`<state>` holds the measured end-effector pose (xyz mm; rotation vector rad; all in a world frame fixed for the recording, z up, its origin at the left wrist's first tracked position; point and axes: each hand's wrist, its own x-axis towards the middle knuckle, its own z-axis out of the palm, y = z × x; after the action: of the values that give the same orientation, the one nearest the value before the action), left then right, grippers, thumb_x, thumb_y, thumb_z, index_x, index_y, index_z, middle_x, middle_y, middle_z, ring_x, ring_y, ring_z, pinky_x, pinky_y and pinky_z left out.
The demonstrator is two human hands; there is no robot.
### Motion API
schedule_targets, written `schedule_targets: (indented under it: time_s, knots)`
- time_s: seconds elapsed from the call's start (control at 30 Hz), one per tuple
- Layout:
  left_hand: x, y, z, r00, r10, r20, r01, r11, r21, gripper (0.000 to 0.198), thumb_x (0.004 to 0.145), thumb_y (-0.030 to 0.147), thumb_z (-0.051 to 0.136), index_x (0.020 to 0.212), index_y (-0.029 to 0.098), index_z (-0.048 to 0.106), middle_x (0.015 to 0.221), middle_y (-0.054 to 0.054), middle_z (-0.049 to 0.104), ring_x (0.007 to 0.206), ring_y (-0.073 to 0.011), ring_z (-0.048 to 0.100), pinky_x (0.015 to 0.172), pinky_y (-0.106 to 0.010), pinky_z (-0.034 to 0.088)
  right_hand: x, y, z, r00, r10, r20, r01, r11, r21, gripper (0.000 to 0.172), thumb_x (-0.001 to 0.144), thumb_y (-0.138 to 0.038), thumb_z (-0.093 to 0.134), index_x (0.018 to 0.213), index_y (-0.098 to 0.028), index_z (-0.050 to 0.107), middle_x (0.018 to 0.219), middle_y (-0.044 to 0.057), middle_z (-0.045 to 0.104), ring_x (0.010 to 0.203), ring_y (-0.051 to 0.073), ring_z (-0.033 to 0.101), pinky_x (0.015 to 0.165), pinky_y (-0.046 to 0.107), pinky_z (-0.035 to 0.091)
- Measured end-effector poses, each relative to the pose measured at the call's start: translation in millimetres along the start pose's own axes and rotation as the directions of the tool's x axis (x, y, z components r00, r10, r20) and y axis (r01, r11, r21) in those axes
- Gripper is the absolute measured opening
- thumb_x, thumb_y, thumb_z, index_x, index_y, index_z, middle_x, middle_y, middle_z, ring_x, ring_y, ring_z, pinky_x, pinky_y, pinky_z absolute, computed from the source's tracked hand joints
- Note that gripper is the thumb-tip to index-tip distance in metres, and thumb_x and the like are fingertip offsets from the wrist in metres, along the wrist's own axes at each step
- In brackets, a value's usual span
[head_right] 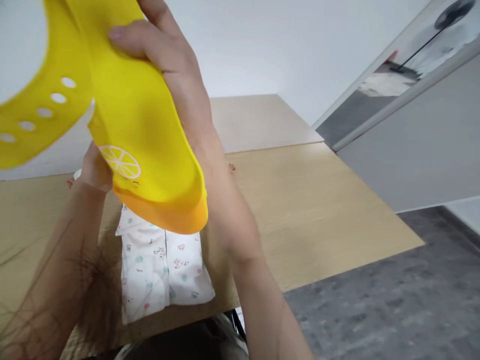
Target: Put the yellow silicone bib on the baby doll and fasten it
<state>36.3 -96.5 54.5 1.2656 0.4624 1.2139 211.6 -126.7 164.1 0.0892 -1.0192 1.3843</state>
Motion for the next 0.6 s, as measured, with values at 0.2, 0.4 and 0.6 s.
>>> schedule_targets:
  time_s: [0.2, 0.4, 0.6]
  knots:
    - [-6.8, 7.4, -22.9, 0.997, 0.045, -0.064, -0.042, 0.998, 0.044, 0.035, 0.079, 0.029, 0.085, 0.110, 0.016, 0.076, 0.118, -0.005, 0.077, 0.119, -0.0285, 0.069, 0.111, -0.044, 0.053, -8.6, 21.3, -25.4, 0.981, -0.076, -0.177, 0.067, 0.996, -0.059, 0.039, 0.079, -0.003, 0.052, 0.106, -0.031, 0.052, 0.110, -0.008, 0.068, 0.122, 0.014, 0.066, 0.120, 0.039, 0.047]
    - [7.1, 25.5, -16.2, 0.980, 0.077, -0.185, -0.060, 0.994, 0.093, 0.053, 0.067, 0.019, 0.092, 0.116, 0.018, 0.073, 0.094, -0.002, 0.077, 0.098, -0.0215, 0.073, 0.090, -0.032, 0.059, -5.7, 25.0, -64.1, 0.939, -0.116, -0.323, -0.027, 0.914, -0.406, 0.049, 0.066, -0.011, 0.059, 0.104, -0.041, 0.053, 0.121, -0.011, 0.069, 0.128, 0.019, 0.062, 0.113, 0.037, 0.053]
    - [29.8, 14.5, -23.2, 0.957, 0.144, -0.252, -0.117, 0.986, 0.121, 0.045, 0.069, 0.021, 0.085, 0.109, 0.022, 0.065, 0.081, 0.001, 0.068, 0.087, -0.0187, 0.072, 0.085, -0.033, 0.059, 2.9, 33.6, -97.6, 0.916, -0.180, -0.359, 0.012, 0.906, -0.422, 0.055, 0.060, -0.011, 0.054, 0.111, -0.033, 0.049, 0.132, -0.003, 0.065, 0.128, 0.020, 0.062, 0.113, 0.040, 0.051]
